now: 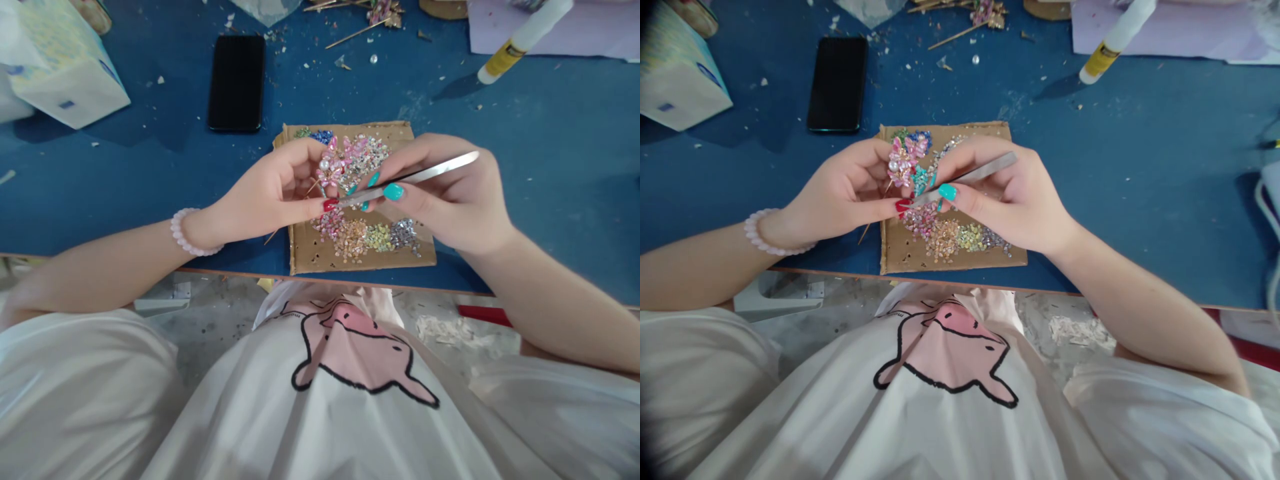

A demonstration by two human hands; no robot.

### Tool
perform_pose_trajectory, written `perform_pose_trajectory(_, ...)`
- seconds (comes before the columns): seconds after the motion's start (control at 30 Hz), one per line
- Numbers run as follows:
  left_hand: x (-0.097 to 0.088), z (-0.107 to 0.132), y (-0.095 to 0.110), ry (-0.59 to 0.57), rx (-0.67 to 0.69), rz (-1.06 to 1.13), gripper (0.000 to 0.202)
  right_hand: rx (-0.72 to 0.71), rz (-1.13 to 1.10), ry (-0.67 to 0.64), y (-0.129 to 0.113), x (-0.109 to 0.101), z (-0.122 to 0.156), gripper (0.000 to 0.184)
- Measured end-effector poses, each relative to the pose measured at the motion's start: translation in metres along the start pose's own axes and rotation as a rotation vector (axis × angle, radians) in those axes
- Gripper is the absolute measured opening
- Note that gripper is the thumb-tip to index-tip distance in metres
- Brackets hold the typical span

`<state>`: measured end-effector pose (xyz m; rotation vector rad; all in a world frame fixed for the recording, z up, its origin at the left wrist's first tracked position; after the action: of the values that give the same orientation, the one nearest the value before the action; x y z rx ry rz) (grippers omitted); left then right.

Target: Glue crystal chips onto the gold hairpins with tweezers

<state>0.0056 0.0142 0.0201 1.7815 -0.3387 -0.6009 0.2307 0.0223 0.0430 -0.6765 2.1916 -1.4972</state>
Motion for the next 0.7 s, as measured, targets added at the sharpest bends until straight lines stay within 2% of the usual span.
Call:
perform_pose_trajectory(0.17, -0.0001, 0.0012, -0.0003, 0.033, -0.07, -0.007, 0.046, 0.007, 0.039, 0.009, -0.0003, -0.0004, -0.0004, 0.008)
perform_pose_trajectory(0.7, -0.0002, 0.0018, 0.0022, 0.034, -0.062, -0.03, 0.052, -0.022, 0.026, 0.01, -0.0003, 0.0004, 0.001, 0.005)
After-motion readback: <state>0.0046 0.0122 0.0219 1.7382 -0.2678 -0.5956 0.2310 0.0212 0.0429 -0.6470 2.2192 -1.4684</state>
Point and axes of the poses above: each hand's wrist, its own z-axis away from the middle knuckle, its own x-axis out of the palm, y = z × x, the point moved 2 cm from there along -z, towards the middle knuckle, and after that the axes turned 1 degree about y, right-handed, at the moved point
